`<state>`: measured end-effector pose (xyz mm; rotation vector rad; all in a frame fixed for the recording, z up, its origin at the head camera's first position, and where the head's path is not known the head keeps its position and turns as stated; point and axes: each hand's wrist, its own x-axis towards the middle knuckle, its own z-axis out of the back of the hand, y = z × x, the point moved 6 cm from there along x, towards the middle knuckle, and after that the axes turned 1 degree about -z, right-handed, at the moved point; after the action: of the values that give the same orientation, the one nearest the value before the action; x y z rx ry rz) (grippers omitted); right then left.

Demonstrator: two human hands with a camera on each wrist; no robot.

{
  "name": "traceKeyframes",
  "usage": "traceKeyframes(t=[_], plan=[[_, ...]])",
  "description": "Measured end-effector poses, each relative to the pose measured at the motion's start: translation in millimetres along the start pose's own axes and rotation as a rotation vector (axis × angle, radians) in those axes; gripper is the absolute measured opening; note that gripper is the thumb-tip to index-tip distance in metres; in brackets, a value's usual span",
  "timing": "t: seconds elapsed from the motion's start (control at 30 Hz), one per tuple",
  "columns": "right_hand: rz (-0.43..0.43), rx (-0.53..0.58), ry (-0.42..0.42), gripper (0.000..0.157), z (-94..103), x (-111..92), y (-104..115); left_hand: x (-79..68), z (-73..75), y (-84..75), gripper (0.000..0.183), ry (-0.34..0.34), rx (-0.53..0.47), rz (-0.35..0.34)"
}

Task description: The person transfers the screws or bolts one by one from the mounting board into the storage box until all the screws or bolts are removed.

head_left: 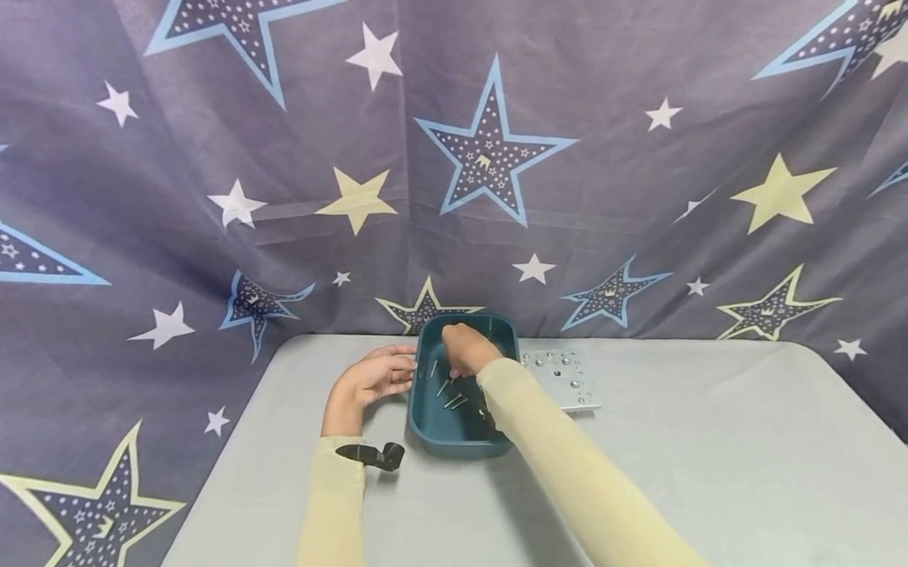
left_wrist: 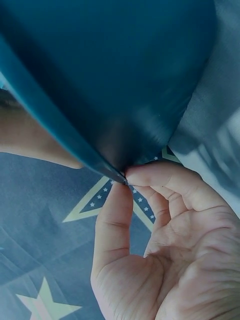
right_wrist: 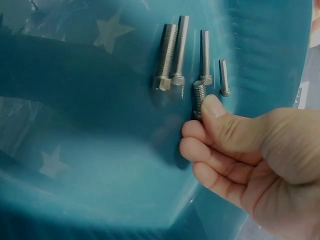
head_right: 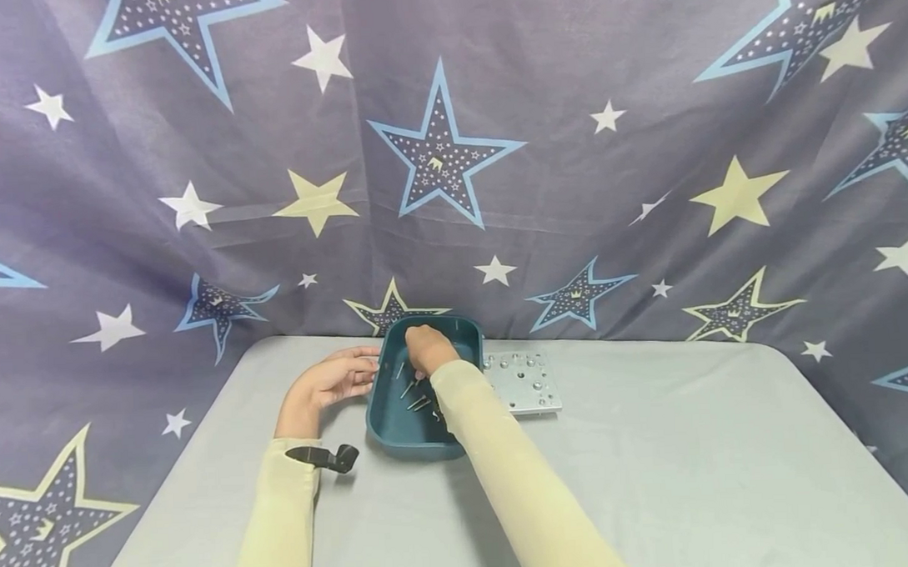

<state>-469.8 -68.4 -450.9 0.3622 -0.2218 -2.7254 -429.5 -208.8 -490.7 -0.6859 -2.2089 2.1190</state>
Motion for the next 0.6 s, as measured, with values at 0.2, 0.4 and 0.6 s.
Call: traceKeyframes(t=[0.2, 0.4, 0.6], plan=[[0.009, -0.013, -0.012, 0.017, 0.0, -3.3, 4.7, 0.4, 2.3, 0.5, 0.057, -0.002, 0.017, -0.010], [-0.001, 0.017, 0.002, 0.010, -0.8, -7.8, 2.0, 0.0, 0.9, 1.7, 0.057, 0.011, 0.006, -0.012], [0.042, -0.001, 0.006, 0.012, 11.7, -16.9, -1.8, 1.0, 0.0, -0.3, 0.056, 0.006, 0.003, -0.018]])
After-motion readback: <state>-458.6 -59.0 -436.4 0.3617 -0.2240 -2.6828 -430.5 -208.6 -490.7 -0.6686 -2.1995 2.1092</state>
